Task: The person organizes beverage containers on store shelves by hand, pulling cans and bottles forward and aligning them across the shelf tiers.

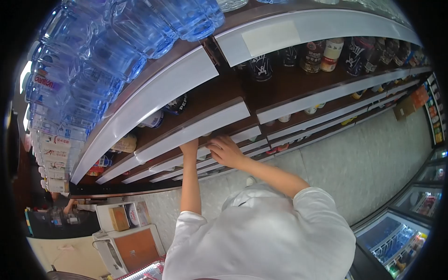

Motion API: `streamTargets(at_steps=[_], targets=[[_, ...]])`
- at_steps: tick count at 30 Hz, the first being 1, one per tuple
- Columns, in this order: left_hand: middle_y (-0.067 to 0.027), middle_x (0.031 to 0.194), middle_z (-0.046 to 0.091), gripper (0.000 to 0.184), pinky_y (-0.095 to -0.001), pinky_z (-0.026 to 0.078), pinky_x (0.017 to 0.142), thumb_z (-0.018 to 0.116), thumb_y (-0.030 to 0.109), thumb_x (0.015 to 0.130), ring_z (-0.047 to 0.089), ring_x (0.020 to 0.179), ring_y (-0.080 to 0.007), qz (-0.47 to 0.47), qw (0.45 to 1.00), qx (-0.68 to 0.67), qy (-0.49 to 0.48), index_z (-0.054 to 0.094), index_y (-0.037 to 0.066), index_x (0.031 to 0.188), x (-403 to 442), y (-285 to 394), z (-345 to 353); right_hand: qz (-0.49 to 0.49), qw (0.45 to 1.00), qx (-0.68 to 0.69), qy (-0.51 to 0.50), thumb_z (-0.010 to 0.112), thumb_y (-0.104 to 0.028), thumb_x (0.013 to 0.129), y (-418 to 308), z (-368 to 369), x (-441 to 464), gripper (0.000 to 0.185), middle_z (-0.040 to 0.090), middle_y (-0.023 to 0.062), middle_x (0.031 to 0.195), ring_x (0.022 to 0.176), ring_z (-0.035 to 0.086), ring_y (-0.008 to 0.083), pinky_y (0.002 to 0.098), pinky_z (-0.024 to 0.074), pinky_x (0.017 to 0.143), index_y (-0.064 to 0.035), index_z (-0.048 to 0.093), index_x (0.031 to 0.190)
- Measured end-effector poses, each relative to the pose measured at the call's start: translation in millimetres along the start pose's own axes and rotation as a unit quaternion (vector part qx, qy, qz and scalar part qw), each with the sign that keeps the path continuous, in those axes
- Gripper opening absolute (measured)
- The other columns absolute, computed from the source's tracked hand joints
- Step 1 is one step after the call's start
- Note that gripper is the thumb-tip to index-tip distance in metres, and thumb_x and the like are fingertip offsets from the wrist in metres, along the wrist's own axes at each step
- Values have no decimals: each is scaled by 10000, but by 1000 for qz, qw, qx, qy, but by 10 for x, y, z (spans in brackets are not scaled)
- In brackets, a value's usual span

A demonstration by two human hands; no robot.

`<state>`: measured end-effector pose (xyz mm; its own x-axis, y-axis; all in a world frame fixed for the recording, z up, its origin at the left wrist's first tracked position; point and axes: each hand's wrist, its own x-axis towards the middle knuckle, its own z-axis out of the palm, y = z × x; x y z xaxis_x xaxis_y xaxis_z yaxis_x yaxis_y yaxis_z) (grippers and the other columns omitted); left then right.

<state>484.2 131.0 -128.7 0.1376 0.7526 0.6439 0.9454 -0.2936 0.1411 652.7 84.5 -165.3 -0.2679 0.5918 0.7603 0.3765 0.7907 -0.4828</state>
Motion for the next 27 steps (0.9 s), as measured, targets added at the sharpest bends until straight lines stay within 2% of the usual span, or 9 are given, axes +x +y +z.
streamTargets(at_steps=[2,6,8,9,14,16,21,23,27], targets=[[-172,845,666,121,-469,469,744,610,99,783,606,816,-400,-52,997,-53,-37,679,29,854,-45,9,44,30,999,19,39,648,-47,726,-17,-94,-43,298,580,47,1044,920,549,269,393,428,802,-90,619,1020],[-172,867,667,169,-441,480,728,654,150,783,612,832,-393,-131,980,-147,-36,671,13,882,-144,91,114,58,997,18,44,652,-34,725,78,-350,-31,323,579,50,1053,910,561,280,391,425,800,-94,619,1041],[-169,858,668,279,-424,488,723,723,246,766,620,843,-386,-159,946,-281,-2,665,8,898,-126,317,61,54,994,-23,90,649,-42,728,182,-470,34,290,575,57,1048,875,557,274,399,429,764,-91,621,1013],[-147,822,670,374,-420,499,685,769,332,733,632,795,-372,-132,980,-151,0,666,16,906,-128,444,-22,60,993,-45,88,643,-70,755,232,-531,63,263,573,49,1025,867,564,260,403,432,764,-91,621,1017],[-118,809,674,398,-395,503,584,776,366,715,634,690,-349,-123,988,-92,11,665,36,908,-178,431,136,51,987,-150,-33,621,-174,796,560,-503,-4,243,602,33,928,890,573,224,399,438,798,-96,622,1026],[-118,807,673,389,-389,503,588,774,359,711,636,695,-345,-117,989,-87,21,664,39,903,-194,451,137,-33,979,-199,2,623,-180,788,609,-446,-46,241,626,15,937,947,577,198,373,433,837,-121,637,1021],[-141,888,666,409,-420,498,670,729,381,746,629,809,-366,-147,988,-56,5,650,40,958,-201,490,142,-46,976,-212,-6,626,-182,777,639,-399,-53,225,636,-10,982,989,576,167,343,424,867,-152,659,997],[-101,757,653,366,-392,484,570,709,398,757,618,659,-329,-60,994,-4,88,656,52,864,-223,441,230,-64,974,-217,8,625,-185,774,640,-404,-54,213,635,-16,981,979,578,163,336,425,862,-158,665,982],[-97,745,645,370,-390,478,570,684,415,770,611,650,-327,-64,992,12,109,653,57,860,-270,417,299,-58,975,-215,-7,629,-190,762,642,-398,-66,182,630,-21,962,924,585,162,340,431,821,-164,659,940]])
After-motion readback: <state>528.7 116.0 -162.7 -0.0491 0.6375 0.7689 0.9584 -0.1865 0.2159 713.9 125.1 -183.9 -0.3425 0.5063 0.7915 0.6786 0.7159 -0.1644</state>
